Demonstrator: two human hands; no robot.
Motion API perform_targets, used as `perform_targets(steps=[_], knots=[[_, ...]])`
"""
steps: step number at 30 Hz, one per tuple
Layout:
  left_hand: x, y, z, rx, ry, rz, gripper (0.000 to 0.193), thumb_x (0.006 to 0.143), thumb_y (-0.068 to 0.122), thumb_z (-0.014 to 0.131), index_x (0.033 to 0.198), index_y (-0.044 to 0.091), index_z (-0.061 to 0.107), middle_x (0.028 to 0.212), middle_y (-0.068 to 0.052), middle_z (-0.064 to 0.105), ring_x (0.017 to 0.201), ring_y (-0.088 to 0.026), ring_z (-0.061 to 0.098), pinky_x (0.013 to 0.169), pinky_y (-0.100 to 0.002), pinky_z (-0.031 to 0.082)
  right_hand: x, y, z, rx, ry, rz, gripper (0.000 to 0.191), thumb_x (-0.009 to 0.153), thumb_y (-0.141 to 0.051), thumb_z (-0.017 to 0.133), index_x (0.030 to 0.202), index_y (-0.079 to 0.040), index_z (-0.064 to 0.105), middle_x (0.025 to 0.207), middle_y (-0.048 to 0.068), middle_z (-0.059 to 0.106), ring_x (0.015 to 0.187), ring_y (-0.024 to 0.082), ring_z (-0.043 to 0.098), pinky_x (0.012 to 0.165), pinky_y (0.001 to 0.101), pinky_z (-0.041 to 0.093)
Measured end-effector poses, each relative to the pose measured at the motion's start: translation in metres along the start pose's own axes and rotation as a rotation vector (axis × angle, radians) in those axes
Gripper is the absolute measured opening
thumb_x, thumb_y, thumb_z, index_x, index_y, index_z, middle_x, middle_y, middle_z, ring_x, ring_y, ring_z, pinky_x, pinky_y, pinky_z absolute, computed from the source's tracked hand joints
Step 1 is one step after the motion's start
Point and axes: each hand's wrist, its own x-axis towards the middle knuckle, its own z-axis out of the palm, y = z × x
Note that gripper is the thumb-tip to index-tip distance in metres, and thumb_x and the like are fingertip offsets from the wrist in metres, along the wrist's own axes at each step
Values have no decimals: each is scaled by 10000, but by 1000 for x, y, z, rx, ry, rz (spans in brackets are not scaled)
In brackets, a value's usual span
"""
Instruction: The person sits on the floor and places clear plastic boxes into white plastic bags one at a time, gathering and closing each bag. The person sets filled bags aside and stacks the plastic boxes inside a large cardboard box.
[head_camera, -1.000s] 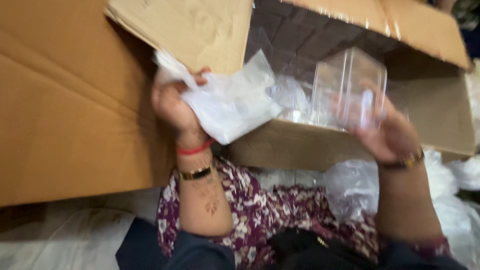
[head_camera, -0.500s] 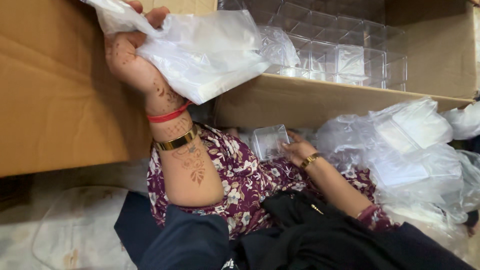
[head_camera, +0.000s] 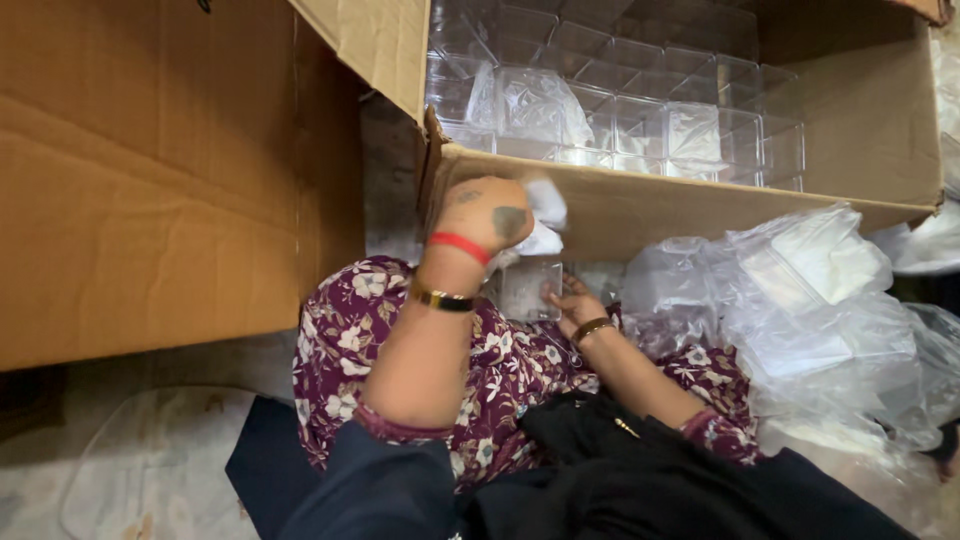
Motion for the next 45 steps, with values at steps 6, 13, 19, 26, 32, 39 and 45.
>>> perform_targets(steps=[6,13,19,26,32,39,45], knots=[[25,1,46,-9,59,-6,288,803,259,608,915,64,788,993,-243,702,904,-402,701,828,-489,552,-20,-25,1,-1266,173,-175,748,859,-148,782,1490,-61,390,1356,192,605,1217,265,581,1036,357,451],[38,-11,44,-94,-62,47,283,800,249,614,944,75,784,1040,-224,701,946,-391,703,852,-478,555,-80,-181,85,-1182,-188,-252,314,901,-324,687,1018,-47,779,938,111,804,868,222,742,787,371,607],[44,-21,45,-180,-168,121,284,796,242,618,968,84,780,1080,-207,700,982,-382,704,872,-470,557,17,-235,266,-1573,-352,-1073,380,902,-249,698,1252,-110,646,1213,127,683,1124,271,653,949,374,537],[57,-34,43,-235,-202,221,272,832,228,614,995,89,782,1082,-186,715,981,-334,702,871,-439,554,123,-184,382,-2207,242,-1597,800,670,-481,823,1393,-216,604,1521,231,473,1230,504,541,753,660,534],[64,-44,52,-270,-228,286,259,877,220,613,1023,90,783,1073,-166,729,973,-281,697,865,-405,549,155,-240,335,-2140,328,-1103,768,705,-383,842,1352,-100,538,1399,211,513,1082,417,616,803,513,556],[69,-60,78,-294,-160,444,245,928,210,611,1055,91,783,1061,-144,746,963,-220,692,858,-365,543,-8,-269,260,-979,-63,-1372,362,908,-150,704,1240,-26,631,1280,128,615,1229,268,621,1109,422,576],[75,-79,72,-443,-63,644,234,972,202,609,1083,92,784,1052,-124,760,955,-167,687,852,-331,538,-123,-105,82,206,-192,-1174,365,1000,-209,687,1259,-48,486,1499,190,479,1383,400,526,857,508,662]])
